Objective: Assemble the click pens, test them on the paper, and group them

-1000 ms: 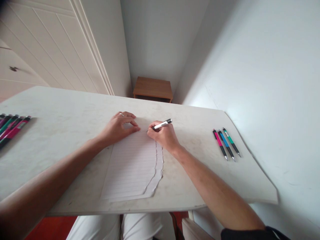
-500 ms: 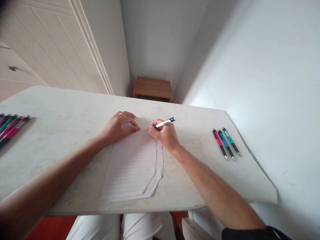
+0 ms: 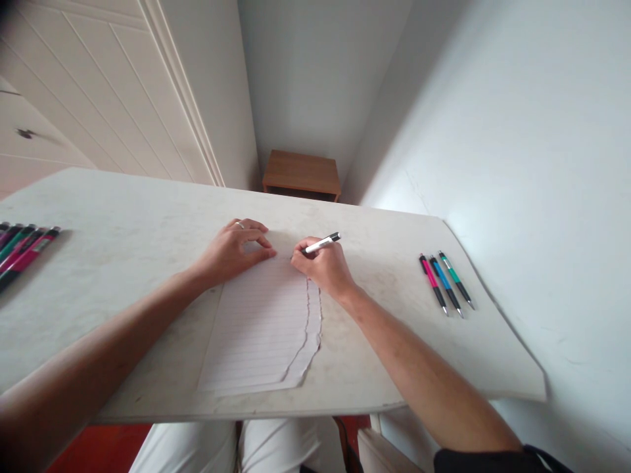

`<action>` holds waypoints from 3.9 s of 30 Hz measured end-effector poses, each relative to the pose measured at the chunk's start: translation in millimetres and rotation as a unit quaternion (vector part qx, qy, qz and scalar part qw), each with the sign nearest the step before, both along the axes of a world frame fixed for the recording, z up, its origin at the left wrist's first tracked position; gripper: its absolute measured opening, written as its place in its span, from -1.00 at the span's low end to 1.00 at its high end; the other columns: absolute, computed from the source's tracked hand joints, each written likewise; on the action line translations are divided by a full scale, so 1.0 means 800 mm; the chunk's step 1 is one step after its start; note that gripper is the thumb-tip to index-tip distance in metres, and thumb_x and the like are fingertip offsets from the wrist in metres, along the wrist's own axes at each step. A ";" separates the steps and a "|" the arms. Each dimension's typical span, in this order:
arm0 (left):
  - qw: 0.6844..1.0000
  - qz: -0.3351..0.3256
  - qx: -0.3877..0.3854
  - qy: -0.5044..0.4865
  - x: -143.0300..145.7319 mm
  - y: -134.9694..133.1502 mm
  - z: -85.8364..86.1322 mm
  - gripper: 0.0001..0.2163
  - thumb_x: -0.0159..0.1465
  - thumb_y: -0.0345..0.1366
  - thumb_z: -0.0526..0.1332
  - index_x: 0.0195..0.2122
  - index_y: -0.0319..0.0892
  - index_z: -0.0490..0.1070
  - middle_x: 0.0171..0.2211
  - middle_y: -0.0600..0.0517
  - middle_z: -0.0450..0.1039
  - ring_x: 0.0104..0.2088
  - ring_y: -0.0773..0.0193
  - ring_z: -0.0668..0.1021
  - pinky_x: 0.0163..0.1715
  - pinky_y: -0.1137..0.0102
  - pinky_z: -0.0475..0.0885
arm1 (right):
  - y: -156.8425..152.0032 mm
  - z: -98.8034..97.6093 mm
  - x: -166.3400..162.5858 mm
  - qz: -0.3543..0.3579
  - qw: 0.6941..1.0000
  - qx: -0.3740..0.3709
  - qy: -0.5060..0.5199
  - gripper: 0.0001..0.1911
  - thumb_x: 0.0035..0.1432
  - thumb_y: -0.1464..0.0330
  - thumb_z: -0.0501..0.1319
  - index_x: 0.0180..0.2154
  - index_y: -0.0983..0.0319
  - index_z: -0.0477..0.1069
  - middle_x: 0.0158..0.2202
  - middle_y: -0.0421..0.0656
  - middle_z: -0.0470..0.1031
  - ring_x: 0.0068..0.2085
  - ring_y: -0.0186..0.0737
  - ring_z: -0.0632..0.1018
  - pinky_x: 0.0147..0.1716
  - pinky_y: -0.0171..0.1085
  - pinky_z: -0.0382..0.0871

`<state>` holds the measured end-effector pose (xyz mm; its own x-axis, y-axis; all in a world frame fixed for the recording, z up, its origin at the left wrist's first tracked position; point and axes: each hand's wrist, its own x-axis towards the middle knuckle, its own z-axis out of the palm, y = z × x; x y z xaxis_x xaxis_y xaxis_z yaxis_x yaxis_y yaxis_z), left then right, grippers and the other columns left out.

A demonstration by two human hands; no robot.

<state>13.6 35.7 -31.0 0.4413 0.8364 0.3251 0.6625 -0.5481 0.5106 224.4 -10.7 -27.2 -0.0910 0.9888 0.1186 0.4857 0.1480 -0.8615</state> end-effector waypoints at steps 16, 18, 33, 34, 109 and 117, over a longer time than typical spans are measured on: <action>1.000 -0.002 0.001 0.000 0.000 0.001 -0.001 -0.85 0.17 -0.16 0.31 -0.38 -0.11 0.57 -0.10 -0.03 0.51 -0.05 0.06 0.50 0.05 0.14 0.36 | -0.001 0.004 -0.002 -0.036 0.999 -0.005 0.025 -0.88 0.04 0.32 0.22 -0.42 0.25 0.45 -0.65 -0.28 0.40 -0.69 -0.39 0.40 -0.71 -0.42 0.24; 1.000 -0.002 0.002 -0.001 0.000 0.001 -0.001 -0.85 0.16 -0.15 0.32 -0.38 -0.11 0.57 -0.10 -0.04 0.51 -0.04 0.05 0.50 0.05 0.13 0.36 | -0.001 0.004 -0.002 -0.022 1.000 0.000 0.007 -0.88 0.03 0.33 0.22 -0.42 0.25 0.46 -0.66 -0.29 0.39 -0.69 -0.39 0.39 -0.70 -0.42 0.23; 1.000 -0.005 0.003 -0.001 -0.001 0.001 -0.002 -0.84 0.18 -0.15 0.31 -0.38 -0.11 0.56 -0.11 -0.04 0.51 -0.05 0.08 0.50 0.05 0.15 0.35 | -0.002 0.005 -0.001 -0.015 1.000 -0.005 0.013 -0.89 0.02 0.34 0.23 -0.43 0.26 0.48 -0.65 -0.28 0.40 -0.66 -0.41 0.38 -0.68 -0.43 0.24; 1.000 -0.006 0.003 -0.002 -0.001 0.001 -0.001 -0.84 0.18 -0.15 0.30 -0.38 -0.10 0.56 -0.11 -0.04 0.51 -0.05 0.08 0.50 0.05 0.15 0.35 | -0.002 0.005 -0.001 -0.024 0.999 -0.011 0.036 -0.88 0.02 0.33 0.23 -0.43 0.26 0.48 -0.64 -0.27 0.41 -0.65 -0.40 0.39 -0.69 -0.43 0.25; 0.998 -0.042 0.038 0.031 -0.011 0.011 -0.004 -0.69 0.24 -0.07 0.12 -0.37 -0.12 0.57 -0.08 -0.13 0.54 -0.06 -0.04 0.52 0.01 0.06 0.41 | 0.030 0.024 0.058 0.001 0.986 -0.056 0.157 -0.62 0.00 0.07 0.33 -0.47 0.26 0.42 -0.50 -0.23 0.42 -0.49 -0.38 0.36 -0.50 -0.36 0.14; 0.998 -0.043 0.035 0.037 -0.011 0.011 -0.003 -0.68 0.25 -0.06 0.10 -0.37 -0.13 0.57 -0.07 -0.14 0.54 -0.06 -0.05 0.51 0.01 0.04 0.40 | 0.033 0.016 0.085 -0.057 0.995 0.011 -0.083 -0.73 0.06 0.16 0.29 -0.38 0.26 0.46 -0.60 -0.34 0.24 -0.55 -0.41 0.25 -0.51 -0.36 0.05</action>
